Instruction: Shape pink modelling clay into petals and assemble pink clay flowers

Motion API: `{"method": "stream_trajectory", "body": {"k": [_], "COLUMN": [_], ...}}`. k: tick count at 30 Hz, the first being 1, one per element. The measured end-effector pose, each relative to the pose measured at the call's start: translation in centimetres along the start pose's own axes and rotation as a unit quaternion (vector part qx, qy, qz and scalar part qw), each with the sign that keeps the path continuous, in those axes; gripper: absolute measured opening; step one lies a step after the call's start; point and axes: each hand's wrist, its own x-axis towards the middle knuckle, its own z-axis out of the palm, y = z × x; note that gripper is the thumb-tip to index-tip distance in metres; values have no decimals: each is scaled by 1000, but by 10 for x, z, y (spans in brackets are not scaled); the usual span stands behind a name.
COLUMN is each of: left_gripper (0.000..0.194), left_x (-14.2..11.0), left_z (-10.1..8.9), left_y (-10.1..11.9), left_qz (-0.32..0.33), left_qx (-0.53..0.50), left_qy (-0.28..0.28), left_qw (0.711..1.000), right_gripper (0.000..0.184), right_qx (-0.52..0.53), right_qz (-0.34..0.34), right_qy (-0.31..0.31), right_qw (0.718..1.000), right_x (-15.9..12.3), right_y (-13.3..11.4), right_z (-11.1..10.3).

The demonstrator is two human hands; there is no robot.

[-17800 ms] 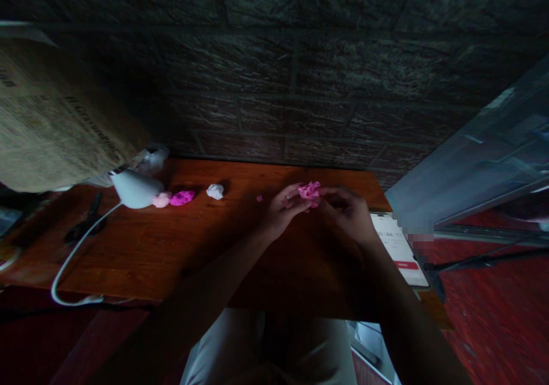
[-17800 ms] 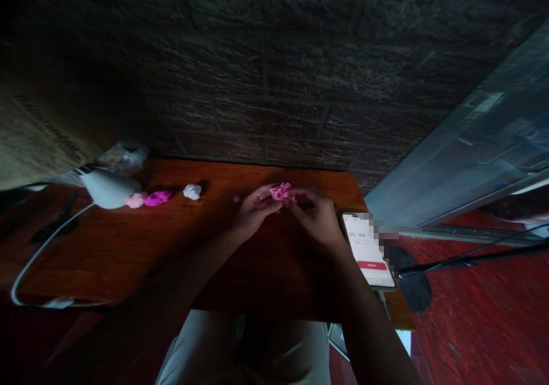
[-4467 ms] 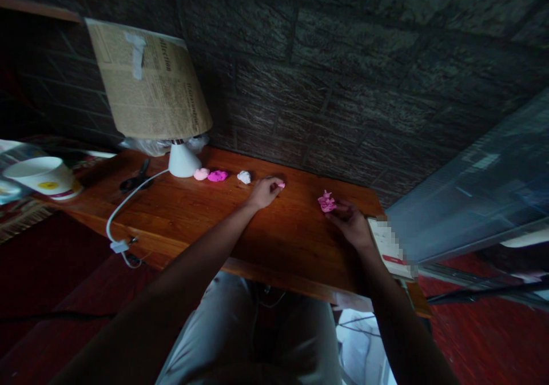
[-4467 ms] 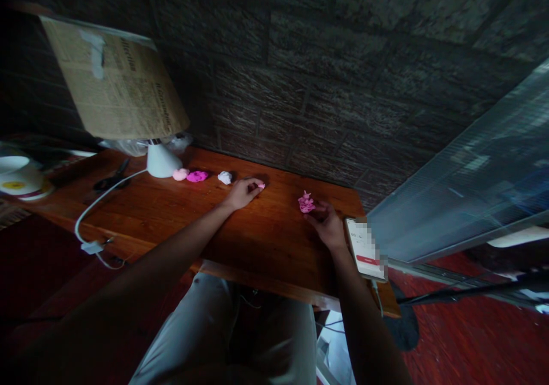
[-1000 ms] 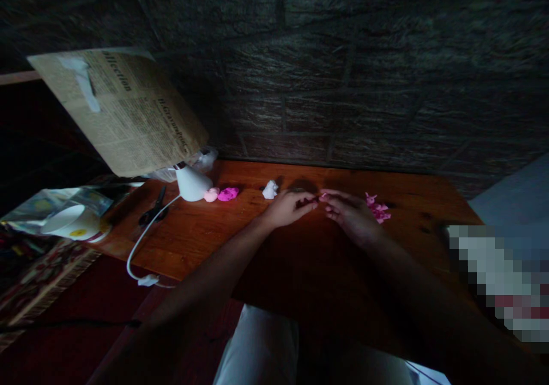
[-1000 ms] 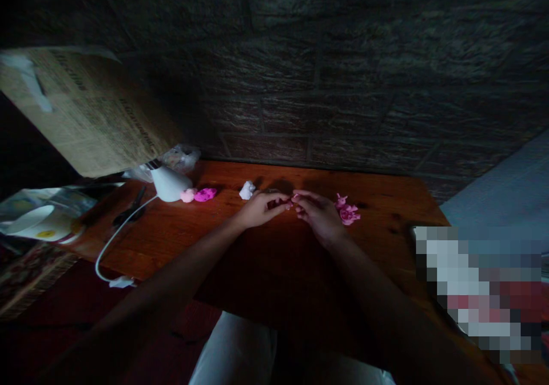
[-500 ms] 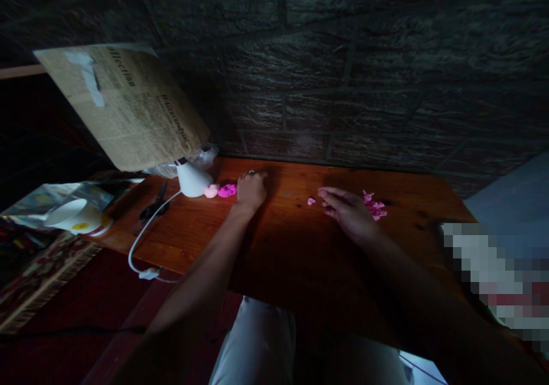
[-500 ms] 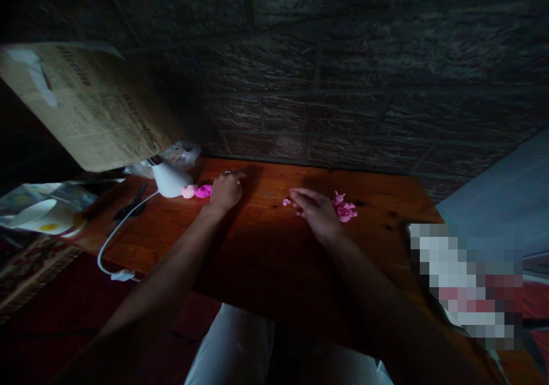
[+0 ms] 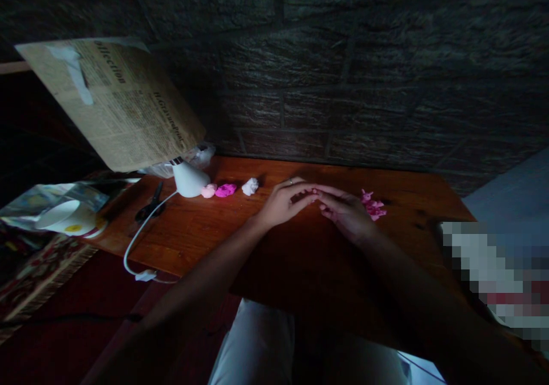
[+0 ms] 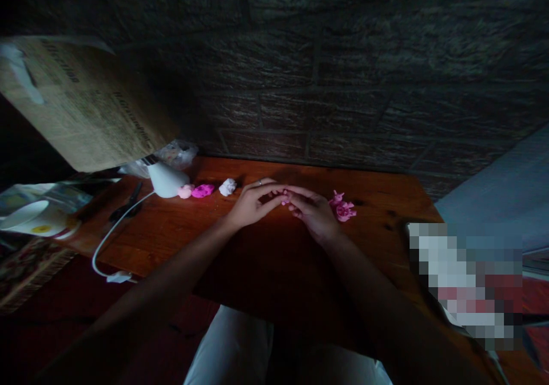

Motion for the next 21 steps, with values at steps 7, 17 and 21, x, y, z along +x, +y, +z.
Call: {"method": "stream_trajectory", "body": {"k": [7, 17, 21], "left_gripper": [17, 15, 14], "left_x": [-1, 1, 0], "left_z": [2, 2, 1], "left_y": [-8, -2, -3], "left_qz": [-16, -60, -72], "left_qx": [-64, -88, -93], "left_qy": [-5, -4, -27], "left_qw": [998, 994, 993], "right_gripper": [41, 42, 41], "right_qx": [-43, -59, -76], "right_qz": [-28, -60, -61], "right_qy": [5, 27, 24], "right_qw": [999, 996, 995], "right_x": [1, 0, 0], "right_y": [2, 1, 0], "right_z": [1, 2, 0]}}
